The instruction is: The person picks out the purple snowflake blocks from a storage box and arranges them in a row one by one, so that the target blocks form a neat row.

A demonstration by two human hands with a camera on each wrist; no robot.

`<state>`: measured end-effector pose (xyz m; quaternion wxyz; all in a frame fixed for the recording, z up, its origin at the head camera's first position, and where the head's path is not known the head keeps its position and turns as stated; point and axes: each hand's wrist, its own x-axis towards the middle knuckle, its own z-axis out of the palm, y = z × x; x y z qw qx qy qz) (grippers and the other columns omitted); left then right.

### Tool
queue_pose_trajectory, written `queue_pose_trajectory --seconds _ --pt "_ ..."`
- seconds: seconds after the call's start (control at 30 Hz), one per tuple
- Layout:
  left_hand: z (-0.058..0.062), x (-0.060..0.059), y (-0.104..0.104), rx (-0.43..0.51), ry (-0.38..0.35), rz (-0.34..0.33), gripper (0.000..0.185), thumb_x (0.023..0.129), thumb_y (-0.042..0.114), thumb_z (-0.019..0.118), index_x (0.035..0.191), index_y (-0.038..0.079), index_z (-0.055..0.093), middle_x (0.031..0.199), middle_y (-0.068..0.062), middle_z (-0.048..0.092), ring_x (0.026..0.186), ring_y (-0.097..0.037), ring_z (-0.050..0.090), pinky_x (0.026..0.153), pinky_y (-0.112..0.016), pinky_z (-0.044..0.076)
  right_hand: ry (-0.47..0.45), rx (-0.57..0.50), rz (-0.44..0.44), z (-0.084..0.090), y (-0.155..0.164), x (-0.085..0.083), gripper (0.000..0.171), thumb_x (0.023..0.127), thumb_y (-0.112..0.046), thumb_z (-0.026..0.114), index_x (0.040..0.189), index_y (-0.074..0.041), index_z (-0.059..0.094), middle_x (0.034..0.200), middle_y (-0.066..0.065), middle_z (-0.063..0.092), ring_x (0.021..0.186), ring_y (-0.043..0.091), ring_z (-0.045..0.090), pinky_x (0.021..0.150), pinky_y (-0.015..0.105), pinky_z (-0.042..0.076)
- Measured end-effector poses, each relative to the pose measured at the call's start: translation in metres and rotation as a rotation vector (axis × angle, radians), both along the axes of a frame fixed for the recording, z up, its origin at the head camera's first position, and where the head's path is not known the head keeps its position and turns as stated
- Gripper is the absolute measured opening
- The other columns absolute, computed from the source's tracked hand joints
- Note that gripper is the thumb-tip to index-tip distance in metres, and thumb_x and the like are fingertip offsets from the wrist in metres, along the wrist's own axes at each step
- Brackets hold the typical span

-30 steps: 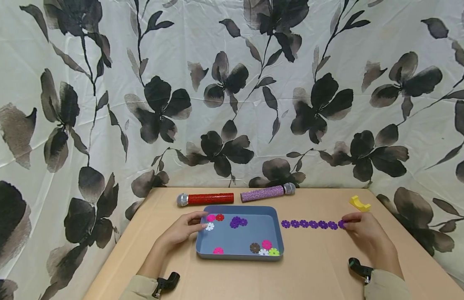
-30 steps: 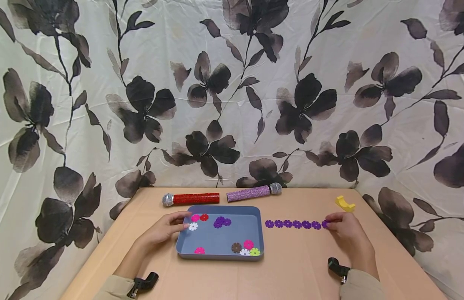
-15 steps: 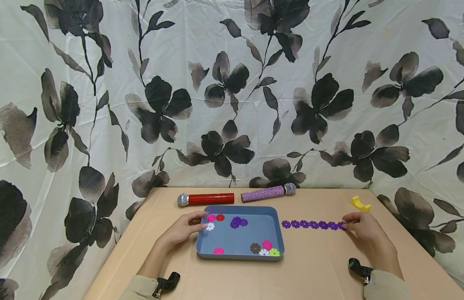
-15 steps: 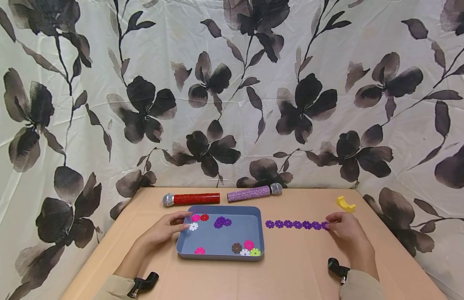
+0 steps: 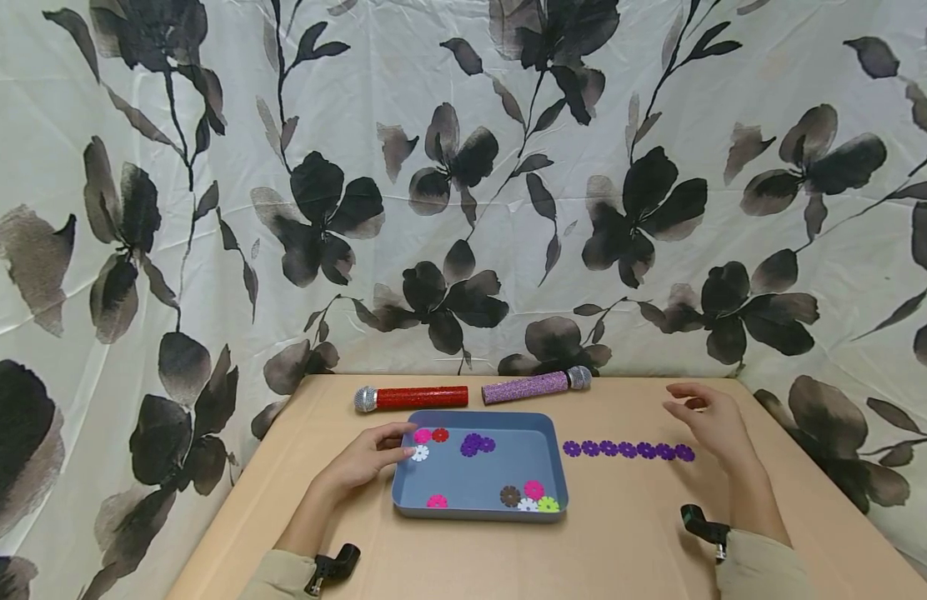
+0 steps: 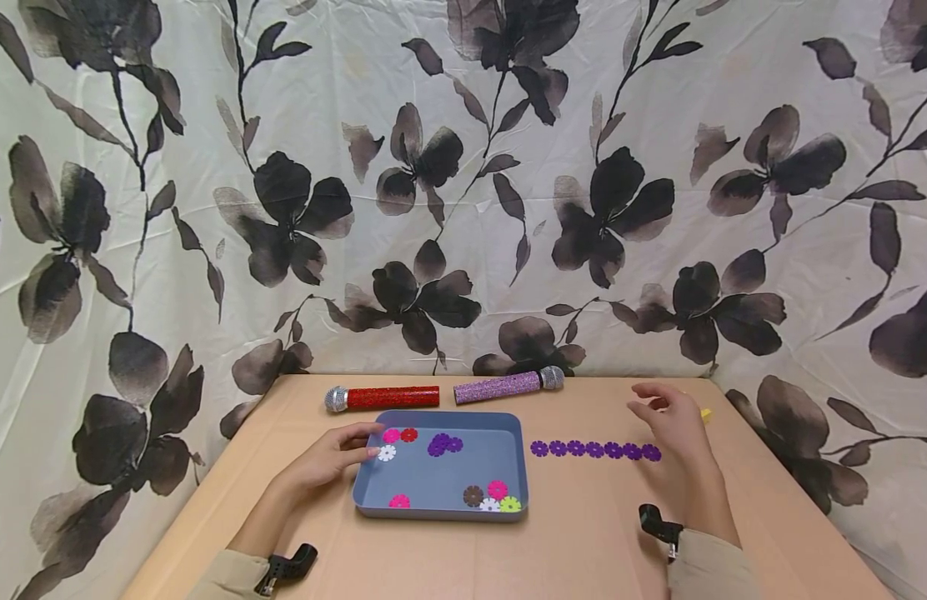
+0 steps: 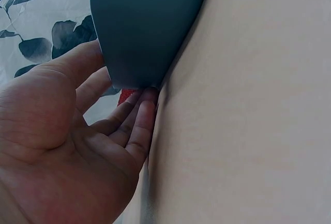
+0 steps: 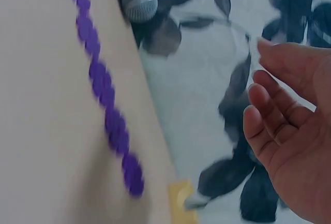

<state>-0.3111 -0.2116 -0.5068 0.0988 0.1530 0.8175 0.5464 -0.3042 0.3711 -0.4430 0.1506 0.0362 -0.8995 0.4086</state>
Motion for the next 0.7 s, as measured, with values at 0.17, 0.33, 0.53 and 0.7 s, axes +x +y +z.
queue_pose_trajectory --seconds 0.17,0.33,0.53,0.7 --pt "0.0 0.0 0.0 -0.003 0.002 0.0 0.054 0.098 0.027 0.074 0.146 0.007 0.059 0.148 -0.015 0.06 0.135 -0.035 0.057 0.117 -0.055 0.042 0.035 -0.03 0.064 0.01 -0.032 -0.006 0.042 0.104 -0.033 0.065 0.135 -0.005 0.066 0.131 0.021 0.062 0.103 0.014 0.054 0.077 0.016 0.052" --pt "0.0 0.0 -0.001 -0.002 0.004 0.0 0.053 0.099 0.026 0.073 0.146 0.006 0.059 0.147 -0.016 0.06 0.134 -0.035 0.058 0.117 -0.054 0.043 0.055 0.008 0.128 0.01 -0.067 -0.013 0.036 0.102 -0.028 0.07 0.131 -0.007 0.068 0.127 0.016 0.068 0.103 0.021 0.059 0.081 0.015 0.051" --pt "-0.002 0.0 -0.002 0.011 -0.003 -0.005 0.054 0.099 0.026 0.073 0.146 0.006 0.058 0.148 -0.016 0.06 0.135 -0.035 0.057 0.116 -0.054 0.043 0.068 0.02 0.197 0.002 -0.105 -0.02 0.035 0.097 -0.02 0.076 0.129 -0.008 0.07 0.123 0.012 0.071 0.099 0.022 0.064 0.082 0.023 0.055" --pt "-0.001 -0.001 -0.001 0.008 -0.002 -0.005 0.053 0.099 0.026 0.073 0.146 0.007 0.059 0.147 -0.016 0.061 0.133 -0.034 0.058 0.116 -0.052 0.044 0.053 0.007 0.25 -0.002 -0.135 -0.023 0.034 0.096 -0.019 0.077 0.127 -0.005 0.071 0.121 0.014 0.071 0.099 0.022 0.064 0.084 0.029 0.055"
